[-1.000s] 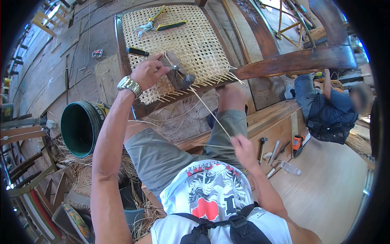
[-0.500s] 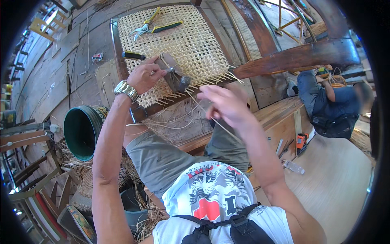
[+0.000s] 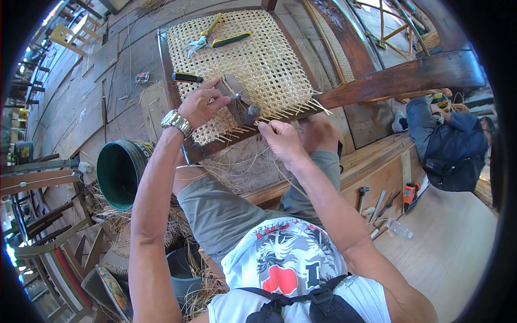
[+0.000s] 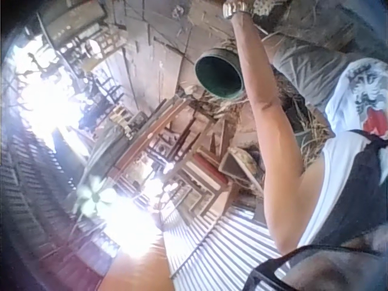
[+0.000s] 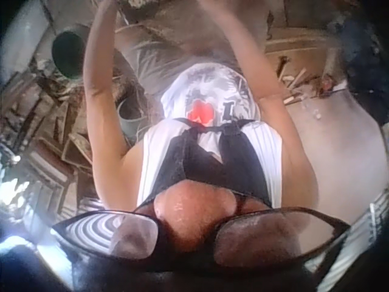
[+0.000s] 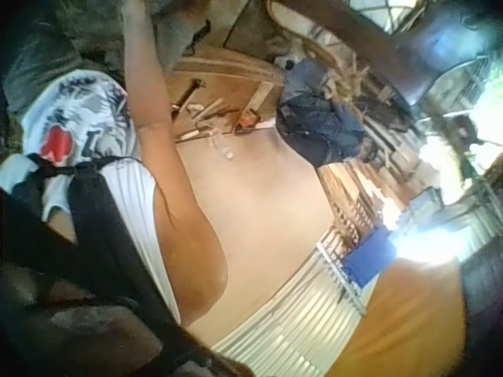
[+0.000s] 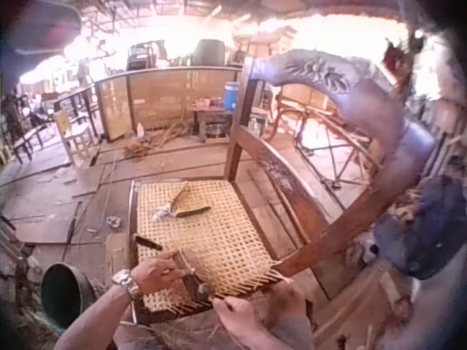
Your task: The recorder is weaving or repairing the rattan seat of a wooden chair using traditional methods.
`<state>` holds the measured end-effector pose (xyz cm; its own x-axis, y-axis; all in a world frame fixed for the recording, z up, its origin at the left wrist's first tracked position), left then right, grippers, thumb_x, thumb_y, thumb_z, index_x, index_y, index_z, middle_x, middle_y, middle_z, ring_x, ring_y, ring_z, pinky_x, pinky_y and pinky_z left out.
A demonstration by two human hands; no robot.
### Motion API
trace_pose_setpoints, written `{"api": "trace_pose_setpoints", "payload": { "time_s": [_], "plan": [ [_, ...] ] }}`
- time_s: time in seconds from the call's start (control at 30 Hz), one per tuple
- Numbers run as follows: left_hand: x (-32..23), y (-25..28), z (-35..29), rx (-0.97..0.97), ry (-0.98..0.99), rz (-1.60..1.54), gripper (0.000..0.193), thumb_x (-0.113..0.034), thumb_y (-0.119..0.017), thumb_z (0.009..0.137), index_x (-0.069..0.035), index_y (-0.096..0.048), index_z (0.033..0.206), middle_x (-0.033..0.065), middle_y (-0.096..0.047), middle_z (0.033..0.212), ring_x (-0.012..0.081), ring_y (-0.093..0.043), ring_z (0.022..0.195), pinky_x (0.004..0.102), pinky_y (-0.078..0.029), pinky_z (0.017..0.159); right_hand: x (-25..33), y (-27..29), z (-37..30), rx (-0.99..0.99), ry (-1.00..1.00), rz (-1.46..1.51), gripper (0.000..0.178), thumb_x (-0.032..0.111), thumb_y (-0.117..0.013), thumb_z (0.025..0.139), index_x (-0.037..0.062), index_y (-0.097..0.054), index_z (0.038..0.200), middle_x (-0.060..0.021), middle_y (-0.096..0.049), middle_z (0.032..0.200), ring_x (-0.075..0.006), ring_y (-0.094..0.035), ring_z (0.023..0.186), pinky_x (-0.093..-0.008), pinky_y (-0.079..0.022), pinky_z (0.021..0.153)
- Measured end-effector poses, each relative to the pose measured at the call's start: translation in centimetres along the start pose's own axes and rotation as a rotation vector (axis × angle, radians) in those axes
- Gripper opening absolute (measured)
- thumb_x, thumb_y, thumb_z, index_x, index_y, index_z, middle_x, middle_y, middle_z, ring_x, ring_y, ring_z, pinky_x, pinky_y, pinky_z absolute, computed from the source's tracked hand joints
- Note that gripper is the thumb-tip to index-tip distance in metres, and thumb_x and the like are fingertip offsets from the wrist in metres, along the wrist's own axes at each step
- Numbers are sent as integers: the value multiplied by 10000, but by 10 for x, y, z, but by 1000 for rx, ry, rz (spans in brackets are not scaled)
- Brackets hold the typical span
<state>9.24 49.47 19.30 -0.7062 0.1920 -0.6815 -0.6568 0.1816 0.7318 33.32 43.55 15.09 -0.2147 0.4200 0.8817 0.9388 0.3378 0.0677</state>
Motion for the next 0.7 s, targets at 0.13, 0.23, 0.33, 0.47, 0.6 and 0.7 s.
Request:
{"api": "trace_pose_setpoints", "payload": {
  "time_s": [0.13, 0.23, 0.33, 0.47, 0.6, 0.7],
  "plan": [
    [4, 1, -2, 26, 31, 36, 241, -267, -683, 930, -40, -690, 850, 254, -570, 1328, 344, -487, 1336, 371, -468, 962, 18, 6, -20, -174, 192, -372, 399, 340, -584, 944, -12, -571, 757, -154, -601, 661, -265, -585, 593, -412, -438, 593],
    [14, -2, 3, -7, -62, 48, 323, -380, -674, 917, -65, -707, 854, 233, -496, 1429, 361, -572, 1219, 387, -477, 976, 0, 27, -66, -221, 254, -485, 375, 323, -579, 944, -18, -578, 788, -195, -600, 699, -340, -581, 631, -414, -446, 612],
    [13, 4, -8, -59, -67, 67, 315, -367, -670, 916, -61, -708, 849, 206, -517, 1417, 374, -608, 1146, 387, -488, 956, -47, 74, -148, -248, 99, -588, 339, 283, -576, 947, -22, -579, 799, -199, -589, 701, -333, -580, 647, -410, -444, 619],
    [1, 7, 1, -43, -93, 56, 281, -335, -685, 907, -58, -712, 868, 225, -523, 1402, 371, -606, 1152, 391, -490, 954, -115, 163, -280, -264, -350, -408, 297, 283, -641, 911, -10, -673, 876, -160, -641, 787, -258, -613, 731, -384, -467, 689],
    [10, -1, 4, -50, -125, 56, 305, -374, -675, 913, -73, -723, 892, 229, -526, 1396, 370, -595, 1174, 393, -484, 964, -29, 156, -246, -62, -27, -994, 398, 308, -648, 918, 23, -629, 1195, -124, -666, 1058, -185, -609, 716, -306, -478, 687],
    [6, 3, -2, -33, -31, 2, 303, -371, -681, 913, -74, -725, 870, 233, -527, 1394, 368, -586, 1190, 386, -479, 974, 82, 113, -182, -122, 140, -416, 593, 359, -620, 950, 22, -469, 1414, -92, -624, 1258, -115, -632, 765, -275, -474, 694]
  ]
}}
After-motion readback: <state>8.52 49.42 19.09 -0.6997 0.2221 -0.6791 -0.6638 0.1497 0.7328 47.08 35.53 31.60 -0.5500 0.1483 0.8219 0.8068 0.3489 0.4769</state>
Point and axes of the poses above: each hand's wrist, its own z-axis towards the middle knuckle, its own y-axis out of the back of the hand, x = y × z, the point moved 4 cm from there along z, towards the middle knuckle
